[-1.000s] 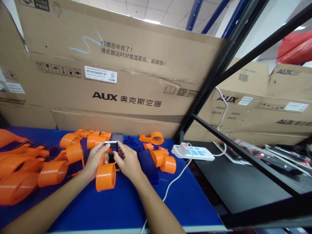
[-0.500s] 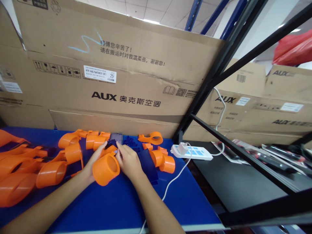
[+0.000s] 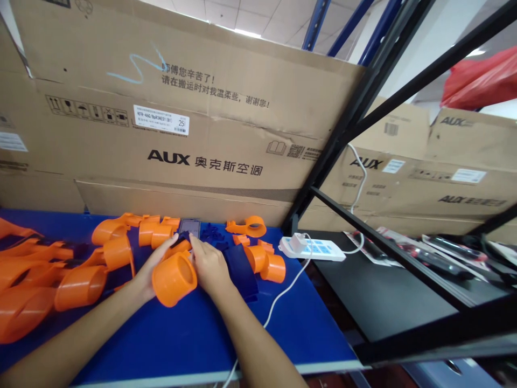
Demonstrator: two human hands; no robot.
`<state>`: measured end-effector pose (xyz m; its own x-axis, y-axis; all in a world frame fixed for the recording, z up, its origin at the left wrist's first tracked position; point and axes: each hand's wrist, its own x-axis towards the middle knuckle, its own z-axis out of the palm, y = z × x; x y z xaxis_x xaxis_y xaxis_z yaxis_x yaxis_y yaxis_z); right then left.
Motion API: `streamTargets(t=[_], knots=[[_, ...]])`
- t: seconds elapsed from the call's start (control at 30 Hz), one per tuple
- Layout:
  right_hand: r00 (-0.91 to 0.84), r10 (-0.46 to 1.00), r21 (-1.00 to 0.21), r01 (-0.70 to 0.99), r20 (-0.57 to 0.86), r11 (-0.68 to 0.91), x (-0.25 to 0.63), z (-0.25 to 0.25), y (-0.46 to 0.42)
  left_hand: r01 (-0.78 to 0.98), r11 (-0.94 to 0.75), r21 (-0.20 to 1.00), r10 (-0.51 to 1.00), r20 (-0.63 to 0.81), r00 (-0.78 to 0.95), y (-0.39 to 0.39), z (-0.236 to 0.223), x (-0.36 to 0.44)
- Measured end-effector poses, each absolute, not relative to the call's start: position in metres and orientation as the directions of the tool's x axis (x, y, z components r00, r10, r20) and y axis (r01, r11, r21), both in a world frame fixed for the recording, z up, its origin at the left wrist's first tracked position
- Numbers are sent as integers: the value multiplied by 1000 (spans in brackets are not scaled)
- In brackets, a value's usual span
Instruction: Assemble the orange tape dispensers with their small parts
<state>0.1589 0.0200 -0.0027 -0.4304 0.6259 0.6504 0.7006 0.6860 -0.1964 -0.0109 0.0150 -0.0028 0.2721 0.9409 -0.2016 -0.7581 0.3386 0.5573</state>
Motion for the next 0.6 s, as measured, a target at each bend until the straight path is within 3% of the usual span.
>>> streamTargets(t=[0.27,0.6], knots=[[-465,614,-162,699,638,697,161,-3,20,-738,389,552,921,-255,295,15,-3,-10],[-359,643,-402,552,676,731,161,6,21,-706,284,649,959,-182,219,17,0,-13]])
